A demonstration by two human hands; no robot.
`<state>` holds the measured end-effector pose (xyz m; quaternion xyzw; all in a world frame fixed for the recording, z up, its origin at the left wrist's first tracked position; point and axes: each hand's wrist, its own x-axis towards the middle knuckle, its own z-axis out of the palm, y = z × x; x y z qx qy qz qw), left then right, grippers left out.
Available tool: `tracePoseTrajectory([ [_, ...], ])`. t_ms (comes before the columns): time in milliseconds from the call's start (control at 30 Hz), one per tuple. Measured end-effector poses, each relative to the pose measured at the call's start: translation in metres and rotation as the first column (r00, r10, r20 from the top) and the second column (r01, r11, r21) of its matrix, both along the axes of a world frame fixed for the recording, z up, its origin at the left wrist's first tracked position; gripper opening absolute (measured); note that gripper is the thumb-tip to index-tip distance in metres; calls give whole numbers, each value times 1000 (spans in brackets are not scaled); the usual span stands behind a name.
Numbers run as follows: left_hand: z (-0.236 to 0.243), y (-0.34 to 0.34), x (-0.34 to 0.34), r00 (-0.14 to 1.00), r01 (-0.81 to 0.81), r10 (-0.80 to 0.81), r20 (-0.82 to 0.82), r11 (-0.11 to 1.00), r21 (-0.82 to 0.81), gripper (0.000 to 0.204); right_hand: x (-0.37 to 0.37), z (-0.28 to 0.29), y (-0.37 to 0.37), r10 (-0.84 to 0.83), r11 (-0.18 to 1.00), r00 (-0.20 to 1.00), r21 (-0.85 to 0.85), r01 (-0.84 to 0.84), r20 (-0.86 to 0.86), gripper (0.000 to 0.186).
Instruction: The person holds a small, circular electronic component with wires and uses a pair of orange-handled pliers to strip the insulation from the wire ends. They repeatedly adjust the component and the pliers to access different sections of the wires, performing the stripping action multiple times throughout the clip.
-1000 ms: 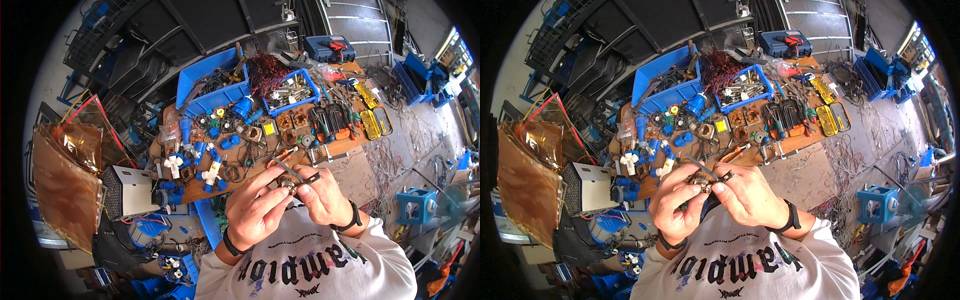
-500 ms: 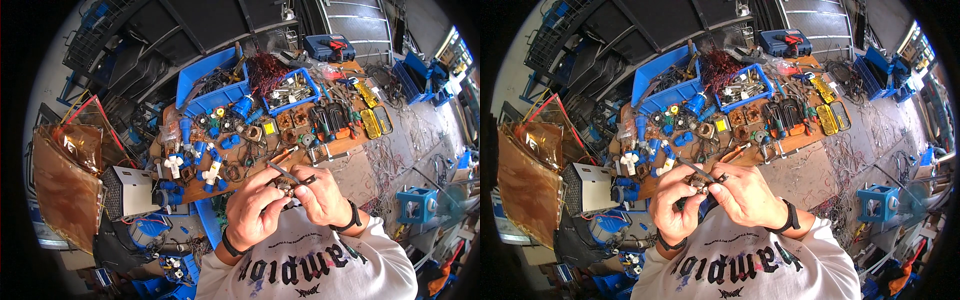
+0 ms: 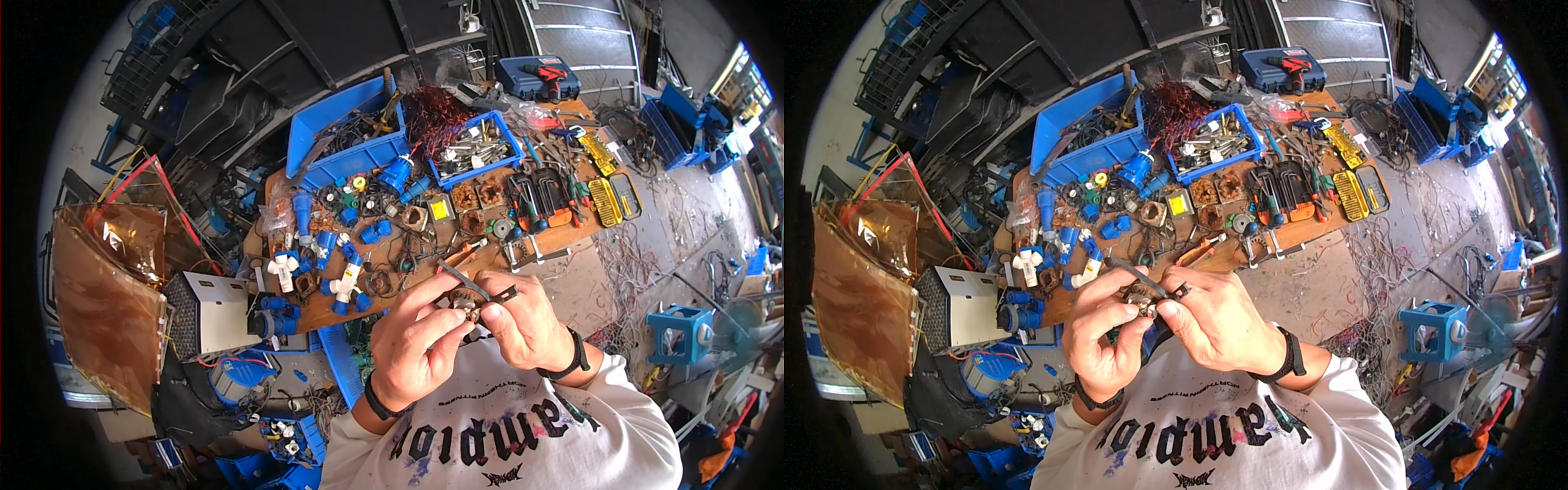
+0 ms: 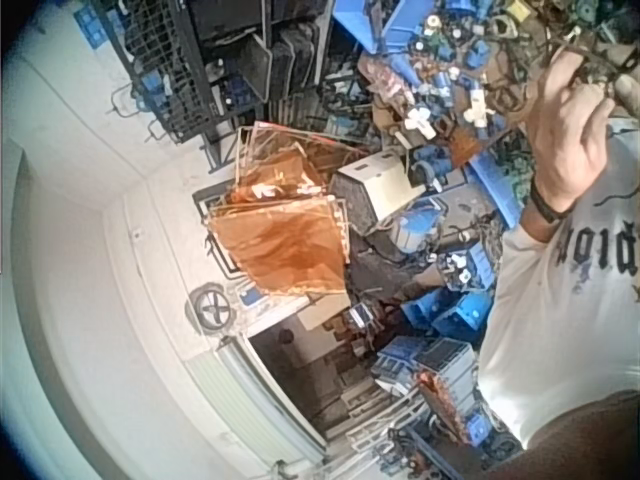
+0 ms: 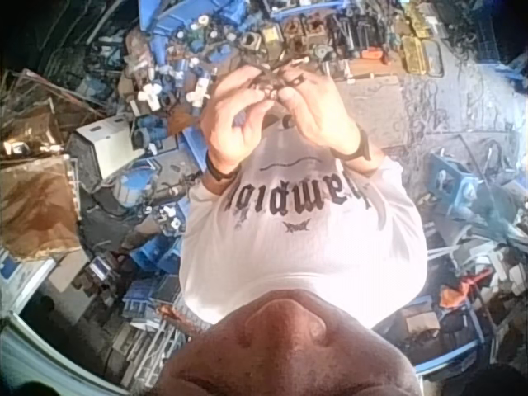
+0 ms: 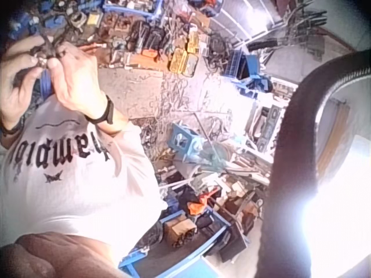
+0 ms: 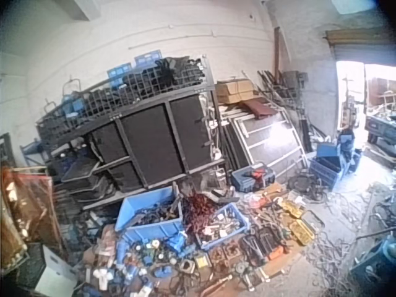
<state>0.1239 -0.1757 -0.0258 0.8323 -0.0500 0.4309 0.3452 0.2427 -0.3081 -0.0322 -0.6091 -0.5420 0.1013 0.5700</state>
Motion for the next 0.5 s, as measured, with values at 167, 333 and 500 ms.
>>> tracePoseTrajectory([
  [167,-3,1,1,1000,7,-7,16,1000,-15,27,0,-2,1,2,1000,1000,-5,-2,1,25],
  [333,-4,1,2,1000,11,-10,10,1000,-23,27,1,-1,2,0,1000,1000,-9,0,3,26],
  [500,-7,1,1,1000,12,-12,20,999,-39,27,0,-1,2,7,1000,1000,-16,-7,0,27],
])
